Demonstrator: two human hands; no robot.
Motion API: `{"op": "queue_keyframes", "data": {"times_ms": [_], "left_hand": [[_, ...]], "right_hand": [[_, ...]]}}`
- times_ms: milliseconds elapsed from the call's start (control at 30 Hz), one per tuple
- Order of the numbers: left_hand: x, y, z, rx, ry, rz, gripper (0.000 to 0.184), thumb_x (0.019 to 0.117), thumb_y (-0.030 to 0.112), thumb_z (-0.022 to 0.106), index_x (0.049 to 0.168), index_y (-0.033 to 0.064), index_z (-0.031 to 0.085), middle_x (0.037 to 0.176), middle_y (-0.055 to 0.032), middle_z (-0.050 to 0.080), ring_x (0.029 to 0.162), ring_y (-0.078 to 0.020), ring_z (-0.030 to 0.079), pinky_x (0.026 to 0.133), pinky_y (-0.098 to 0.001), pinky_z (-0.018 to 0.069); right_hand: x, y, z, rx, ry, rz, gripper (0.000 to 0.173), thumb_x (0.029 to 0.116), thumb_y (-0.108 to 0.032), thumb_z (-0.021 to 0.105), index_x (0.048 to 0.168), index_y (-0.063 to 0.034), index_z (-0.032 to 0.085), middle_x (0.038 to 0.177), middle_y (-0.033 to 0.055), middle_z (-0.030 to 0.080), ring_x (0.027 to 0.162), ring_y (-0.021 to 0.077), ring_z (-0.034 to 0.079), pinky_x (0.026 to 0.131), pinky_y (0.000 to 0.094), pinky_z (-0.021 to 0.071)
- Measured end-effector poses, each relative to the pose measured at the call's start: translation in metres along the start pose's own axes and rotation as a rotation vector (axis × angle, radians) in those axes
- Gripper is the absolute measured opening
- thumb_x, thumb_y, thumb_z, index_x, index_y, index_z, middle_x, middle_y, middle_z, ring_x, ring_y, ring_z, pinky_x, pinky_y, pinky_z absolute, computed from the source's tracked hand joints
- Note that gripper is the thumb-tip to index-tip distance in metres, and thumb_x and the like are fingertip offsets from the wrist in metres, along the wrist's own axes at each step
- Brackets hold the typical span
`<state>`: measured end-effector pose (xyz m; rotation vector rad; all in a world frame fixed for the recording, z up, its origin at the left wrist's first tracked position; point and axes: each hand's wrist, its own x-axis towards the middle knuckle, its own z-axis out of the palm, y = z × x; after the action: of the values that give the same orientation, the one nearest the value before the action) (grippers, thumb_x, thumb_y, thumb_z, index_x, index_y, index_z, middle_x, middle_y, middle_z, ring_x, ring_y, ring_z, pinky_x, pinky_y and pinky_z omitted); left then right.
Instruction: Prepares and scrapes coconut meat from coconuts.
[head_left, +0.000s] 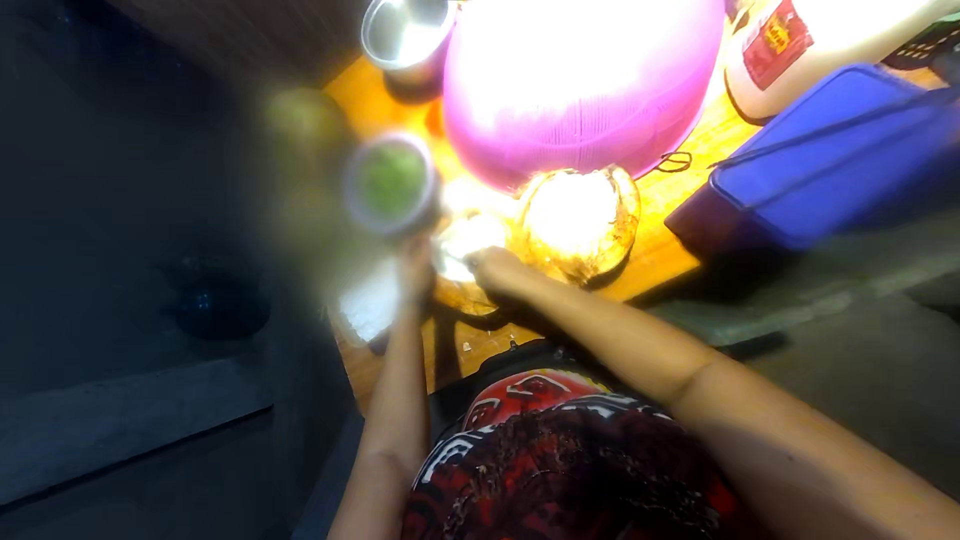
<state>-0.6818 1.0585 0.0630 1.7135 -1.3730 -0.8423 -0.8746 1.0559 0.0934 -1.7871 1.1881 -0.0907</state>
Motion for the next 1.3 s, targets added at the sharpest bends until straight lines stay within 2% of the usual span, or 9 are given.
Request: {"op": "queue_keyframes", "data": {"times_ms": [167,333,567,700,867,967,1067,1200,1300], "left_hand": [[-0.002,0.0,0.001,-0.013,0.011,-0.001,0.025,0.1056,0.013,0.051,0.12,-0.0023,0.066,0.114,-0.0136,0.069,0.102,-0.0138,0.066,0.095,-0.0336,0.0524],[0.0,-0.004,0.002,-0.059,0.019,0.006,0.023,0.1052,0.012,0.052,0.117,-0.0013,0.066,0.108,-0.01,0.071,0.094,-0.009,0.066,0.088,-0.0292,0.0538],[-0.001,-0.002,0.002,-0.03,0.017,-0.017,0.023,0.1057,0.013,0.053,0.119,-0.0003,0.066,0.112,-0.0108,0.07,0.098,-0.0112,0.066,0.091,-0.0314,0.0536],[0.001,-0.002,0.002,-0.038,0.014,-0.017,0.023,0.1052,0.013,0.053,0.119,0.0001,0.066,0.106,-0.0091,0.07,0.092,-0.0082,0.065,0.086,-0.0285,0.054],[0.001,-0.002,0.001,-0.022,0.009,-0.014,0.024,0.1058,0.014,0.052,0.12,-0.0002,0.066,0.107,-0.0093,0.07,0.091,-0.008,0.065,0.086,-0.0285,0.0538],[0.001,-0.001,0.001,-0.025,0.003,0.002,0.024,0.1053,0.013,0.052,0.12,-0.001,0.065,0.109,-0.01,0.07,0.093,-0.0087,0.066,0.087,-0.0292,0.054],[0.002,-0.001,0.001,-0.029,0.001,-0.022,0.025,0.1058,0.013,0.052,0.121,-0.0024,0.064,0.112,-0.013,0.07,0.098,-0.0121,0.066,0.091,-0.0324,0.0539],[0.001,0.001,0.0,-0.004,-0.01,-0.016,0.025,0.1063,0.015,0.051,0.12,-0.0013,0.064,0.109,-0.0106,0.07,0.095,-0.0092,0.066,0.089,-0.0307,0.0538],[0.002,0.002,0.001,-0.017,-0.005,-0.018,0.024,0.1059,0.014,0.052,0.12,-0.001,0.065,0.11,-0.0096,0.07,0.096,-0.0078,0.066,0.09,-0.0293,0.0534]], "right_hand": [[-0.003,-0.001,-0.023,-0.126,-0.171,-0.004,0.026,0.1018,-0.014,0.058,0.123,-0.0073,0.072,0.121,0.0214,0.069,0.117,0.0405,0.064,0.095,0.0655,0.05],[0.0,-0.004,-0.015,-0.13,-0.016,0.037,0.024,0.1008,-0.009,0.057,0.119,-0.0068,0.071,0.115,0.0205,0.07,0.113,0.0399,0.066,0.092,0.0631,0.053],[0.003,0.012,-0.03,-0.16,-0.116,0.01,0.021,0.1007,-0.017,0.06,0.113,-0.0097,0.075,0.113,0.0192,0.071,0.111,0.0402,0.067,0.09,0.0671,0.0518],[0.002,0.005,-0.01,-0.043,0.02,0.018,0.026,0.1017,-0.01,0.056,0.122,-0.0065,0.071,0.115,0.0214,0.071,0.114,0.0403,0.066,0.094,0.063,0.0524],[0.0,0.018,-0.021,-0.07,-0.134,-0.042,0.024,0.1028,-0.015,0.057,0.117,-0.0071,0.074,0.114,0.0206,0.071,0.113,0.0398,0.066,0.093,0.0645,0.0507],[0.005,0.019,-0.023,0.131,-0.022,-0.023,0.027,0.1059,-0.016,0.053,0.119,-0.0039,0.074,0.109,0.0206,0.072,0.103,0.0346,0.069,0.092,0.0567,0.0524],[0.012,0.019,0.008,0.363,0.053,0.034,0.027,0.1073,-0.019,0.052,0.118,-0.0043,0.072,0.086,0.0153,0.069,0.069,0.0238,0.066,0.069,0.0443,0.0573],[-0.004,0.026,-0.002,0.346,-0.132,0.009,0.029,0.1092,-0.018,0.051,0.127,-0.0047,0.069,0.092,0.0151,0.069,0.072,0.0204,0.064,0.074,0.0397,0.0557],[-0.005,0.03,-0.013,0.467,-0.099,0.113,0.028,0.1093,-0.02,0.052,0.128,-0.0086,0.07,0.074,0.0071,0.063,0.054,0.0104,0.053,0.055,0.0286,0.0484]]}}
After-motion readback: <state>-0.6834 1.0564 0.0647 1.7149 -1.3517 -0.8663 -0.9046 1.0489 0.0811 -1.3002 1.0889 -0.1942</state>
